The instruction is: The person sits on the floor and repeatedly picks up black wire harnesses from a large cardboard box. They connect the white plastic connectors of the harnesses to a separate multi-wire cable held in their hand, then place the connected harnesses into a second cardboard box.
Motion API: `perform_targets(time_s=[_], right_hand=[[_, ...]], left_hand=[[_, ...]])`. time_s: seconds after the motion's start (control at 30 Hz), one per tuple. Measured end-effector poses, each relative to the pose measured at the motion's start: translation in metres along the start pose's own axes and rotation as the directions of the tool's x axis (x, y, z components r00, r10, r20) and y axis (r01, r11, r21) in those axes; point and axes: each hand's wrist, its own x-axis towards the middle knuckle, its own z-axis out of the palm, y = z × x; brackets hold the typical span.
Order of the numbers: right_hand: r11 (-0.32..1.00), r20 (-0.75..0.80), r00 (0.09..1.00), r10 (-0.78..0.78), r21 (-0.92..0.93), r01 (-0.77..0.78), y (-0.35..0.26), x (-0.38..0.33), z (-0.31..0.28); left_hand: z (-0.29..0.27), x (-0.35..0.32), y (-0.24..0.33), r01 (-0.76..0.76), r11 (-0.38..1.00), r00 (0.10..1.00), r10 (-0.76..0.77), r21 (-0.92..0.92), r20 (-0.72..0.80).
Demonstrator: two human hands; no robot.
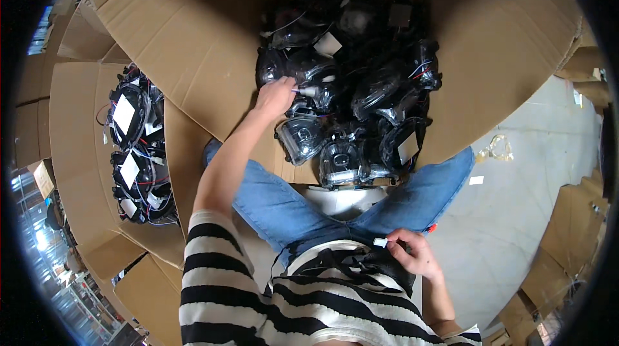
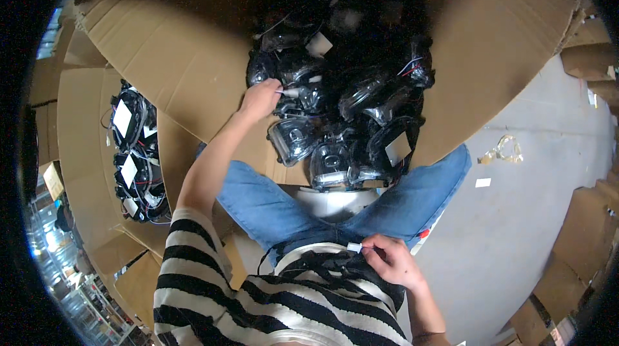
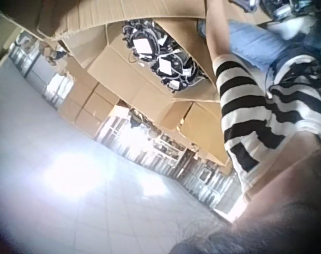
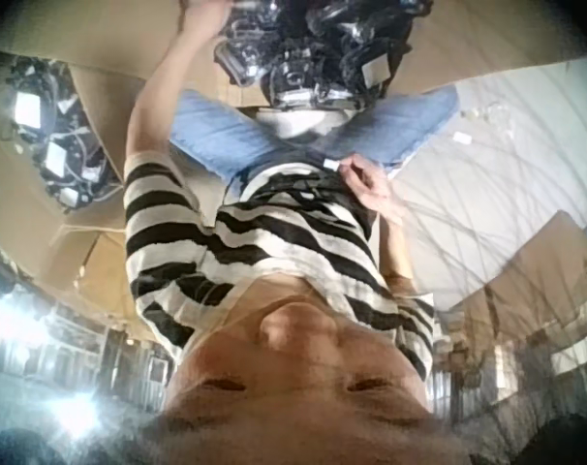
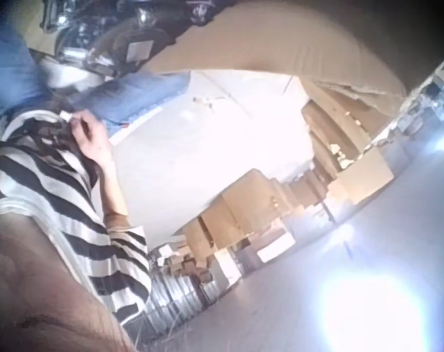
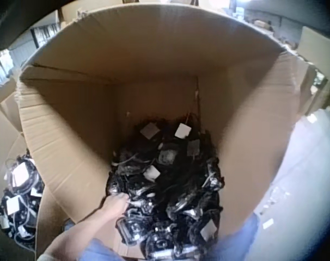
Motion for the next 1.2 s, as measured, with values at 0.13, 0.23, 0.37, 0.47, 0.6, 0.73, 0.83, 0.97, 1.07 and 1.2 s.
perform_targets(time_s=[0.13, 0.23, 0.37, 0.47, 0.6, 0.73, 0.83, 0.97, 1.07, 1.2], right_hand=[[0.999, 0.069, 0.998, -0.008, -0.039, 0.011, -0.007, 0.013, 0.005], [0.996, 0.101, 0.995, -0.002, -0.091, 0.011, -0.021, 0.021, 0.009], [0.985, 0.089, 0.991, -0.104, -0.127, 0.114, -0.035, 0.023, 0.012], [0.985, 0.069, 0.992, -0.104, -0.128, 0.112, -0.053, 0.025, 0.014], [0.972, -0.015, 0.974, -0.226, -0.068, 0.224, -0.057, 0.022, 0.025], [0.969, -0.080, 0.966, -0.245, -0.052, 0.241, -0.059, 0.012, 0.028], [0.960, -0.154, 0.948, -0.279, -0.059, 0.273, -0.059, 0.003, 0.027], [0.984, -0.152, 0.974, -0.166, 0.045, 0.174, -0.053, -0.002, 0.031], [0.972, -0.136, 0.990, -0.025, 0.227, 0.056, -0.053, -0.003, 0.038], [0.934, -0.160, 0.987, -0.006, 0.351, 0.063, -0.041, -0.001, 0.049]], left_hand=[[-0.044, -0.026, 0.010, 0.155, 0.793, 0.973, -0.226, -0.590, -0.049], [-0.089, -0.055, 0.047, 0.007, 0.832, 0.975, -0.130, -0.555, -0.181], [-0.112, -0.102, 0.083, 0.000, 0.759, 1.000, -0.013, -0.652, -0.016], [-0.110, -0.129, 0.111, -0.069, 0.821, 0.989, 0.132, -0.567, 0.071], [-0.087, -0.155, 0.144, -0.171, 0.795, 0.976, 0.218, -0.582, 0.011], [-0.082, -0.163, 0.160, -0.189, 0.789, 0.967, 0.253, -0.585, 0.029], [-0.077, -0.166, 0.169, -0.260, 0.807, 0.963, 0.257, -0.530, -0.080], [-0.068, -0.170, 0.179, -0.265, 0.779, 0.961, 0.164, -0.568, -0.223], [-0.056, -0.173, 0.180, -0.260, 0.775, 0.939, 0.063, -0.576, -0.339], [-0.048, -0.175, 0.183, -0.288, 0.768, 0.900, 0.014, -0.572, -0.435]])
